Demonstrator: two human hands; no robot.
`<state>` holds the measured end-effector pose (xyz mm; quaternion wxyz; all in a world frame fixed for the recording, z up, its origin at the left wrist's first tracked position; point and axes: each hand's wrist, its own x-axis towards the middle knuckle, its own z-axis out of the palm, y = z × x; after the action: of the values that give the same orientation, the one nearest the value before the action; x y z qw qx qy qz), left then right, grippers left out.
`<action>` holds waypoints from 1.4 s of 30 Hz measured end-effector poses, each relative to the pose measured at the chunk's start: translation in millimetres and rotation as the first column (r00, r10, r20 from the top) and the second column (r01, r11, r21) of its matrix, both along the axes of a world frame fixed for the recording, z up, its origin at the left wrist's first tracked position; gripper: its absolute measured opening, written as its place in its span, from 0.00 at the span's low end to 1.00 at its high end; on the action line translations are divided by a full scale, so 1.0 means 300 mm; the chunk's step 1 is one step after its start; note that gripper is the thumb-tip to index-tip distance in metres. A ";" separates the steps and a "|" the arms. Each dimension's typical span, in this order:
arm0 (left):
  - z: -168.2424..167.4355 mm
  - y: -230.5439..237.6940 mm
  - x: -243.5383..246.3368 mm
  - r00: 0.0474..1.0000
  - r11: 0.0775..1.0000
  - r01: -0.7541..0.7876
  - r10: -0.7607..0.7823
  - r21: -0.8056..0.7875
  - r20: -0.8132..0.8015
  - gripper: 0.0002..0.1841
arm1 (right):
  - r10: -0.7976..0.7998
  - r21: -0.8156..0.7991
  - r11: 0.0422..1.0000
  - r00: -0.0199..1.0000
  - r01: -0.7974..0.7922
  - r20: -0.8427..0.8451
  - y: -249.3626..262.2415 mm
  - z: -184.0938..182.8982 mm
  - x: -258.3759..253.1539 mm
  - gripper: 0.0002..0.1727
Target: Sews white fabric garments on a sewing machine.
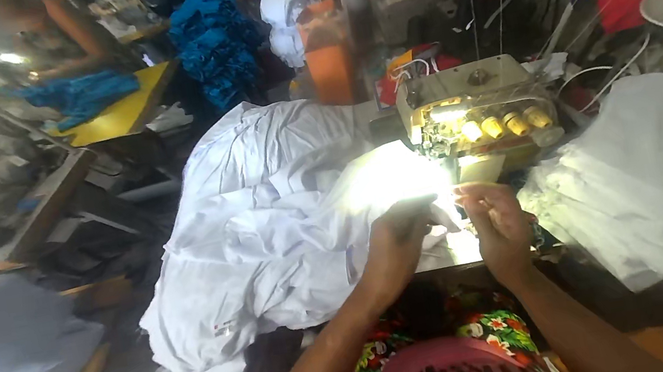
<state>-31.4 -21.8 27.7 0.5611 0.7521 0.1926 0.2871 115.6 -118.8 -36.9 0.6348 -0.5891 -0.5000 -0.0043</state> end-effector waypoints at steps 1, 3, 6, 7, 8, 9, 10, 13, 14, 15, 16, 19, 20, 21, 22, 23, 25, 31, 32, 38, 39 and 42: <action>0.007 0.012 -0.002 0.999 0.992 0.032 -0.027 0.120 -0.041 0.15 | -0.034 0.009 0.999 0.998 0.034 0.056 -0.009 -0.014 -0.018 0.14; 0.015 0.030 0.000 0.994 0.925 0.067 -0.031 0.374 -0.103 0.15 | -0.169 -0.004 0.985 0.966 0.173 0.195 -0.002 -0.033 -0.049 0.20; 0.031 0.053 0.004 0.984 0.725 0.111 0.016 0.680 -0.177 0.12 | -0.304 0.002 0.946 0.883 0.324 0.358 0.016 -0.019 -0.043 0.10; 0.030 0.071 0.008 0.982 0.631 0.105 0.054 0.769 -0.179 0.10 | -0.314 0.018 0.943 0.867 0.334 0.386 0.012 -0.006 -0.034 0.09; 0.029 0.095 0.015 0.979 0.546 0.100 0.094 0.832 -0.179 0.08 | -0.307 0.021 0.946 0.869 0.325 0.387 0.003 0.005 -0.028 0.09; 0.031 0.124 0.024 0.974 0.499 0.103 0.123 0.860 -0.188 0.07 | -0.278 0.006 0.955 0.891 0.296 0.358 -0.010 0.016 -0.024 0.11; 0.039 0.154 0.036 0.971 0.490 0.113 0.128 0.864 -0.200 0.06 | -0.229 -0.026 0.969 0.927 0.247 0.296 -0.026 0.028 -0.020 0.13; 0.067 0.224 0.072 0.972 0.631 0.213 -0.062 0.746 -0.225 0.08 | 0.009 -0.113 0.993 0.997 -0.018 -0.081 -0.075 0.055 0.001 0.17; 0.084 0.233 0.079 0.957 0.703 0.285 -0.165 0.652 -0.240 0.11 | 0.095 -0.096 0.988 0.964 -0.123 -0.249 -0.089 0.065 0.010 0.17; 0.103 0.240 0.086 0.928 0.748 0.368 -0.262 0.552 -0.264 0.13 | 0.178 -0.056 0.975 0.908 -0.214 -0.380 -0.105 0.073 0.020 0.16; 0.121 0.246 0.095 0.895 0.764 0.443 -0.343 0.469 -0.286 0.14 | 0.261 -0.020 0.953 0.855 -0.302 -0.449 -0.121 0.079 0.031 0.15; 0.159 0.243 0.130 0.835 0.682 0.550 -0.457 0.481 -0.306 0.15 | 0.346 -0.167 0.901 0.895 -0.400 -0.281 -0.158 0.084 0.057 0.14; 0.165 0.231 0.143 0.832 0.657 0.552 -0.477 0.514 -0.283 0.14 | 0.322 -0.248 0.899 0.928 -0.362 -0.188 -0.160 0.086 0.056 0.19; 0.166 0.217 0.154 0.832 0.655 0.546 -0.493 0.522 -0.253 0.13 | 0.299 -0.285 0.902 0.945 -0.325 -0.131 -0.162 0.090 0.052 0.19; 0.161 0.209 0.160 0.836 0.678 0.542 -0.497 0.496 -0.234 0.12 | 0.296 -0.274 0.907 0.946 -0.321 -0.131 -0.168 0.096 0.049 0.17; 0.140 0.216 0.161 0.840 0.710 0.542 -0.482 0.449 -0.250 0.13 | 0.315 -0.237 0.906 0.932 -0.351 -0.178 -0.179 0.107 0.048 0.14; 0.047 0.269 0.136 0.842 0.750 0.511 -0.338 0.420 -0.421 0.18 | 0.345 -0.157 0.901 0.889 -0.403 -0.302 -0.198 0.129 0.057 0.10; -0.119 0.320 -0.035 0.848 0.321 0.472 0.089 0.821 -0.523 0.19 | 0.349 0.048 0.929 0.828 -0.367 -0.439 -0.124 0.185 0.085 0.06; -0.107 0.306 -0.052 0.862 0.246 0.473 0.067 0.846 -0.502 0.12 | 0.361 0.046 0.925 0.831 -0.378 -0.423 -0.094 0.189 0.085 0.06; 0.000 0.168 -0.098 0.787 0.251 0.615 -0.153 0.747 -0.597 0.11 | 0.457 -0.304 0.799 0.853 -0.519 -0.254 0.062 0.182 0.051 0.06; 0.020 0.153 -0.099 0.760 0.251 0.647 -0.139 0.720 -0.635 0.12 | 0.469 -0.362 0.767 0.848 -0.530 -0.248 0.077 0.168 0.045 0.07; 0.044 0.167 -0.087 0.716 0.229 0.677 0.015 0.700 -0.698 0.13 | 0.466 -0.377 0.767 0.854 -0.520 -0.229 0.087 0.132 0.027 0.09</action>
<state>-57.5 28.2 40.9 -0.0197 0.9988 -0.0302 -0.0342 123.7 -92.8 2.5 0.4986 -0.5597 -0.5859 0.3079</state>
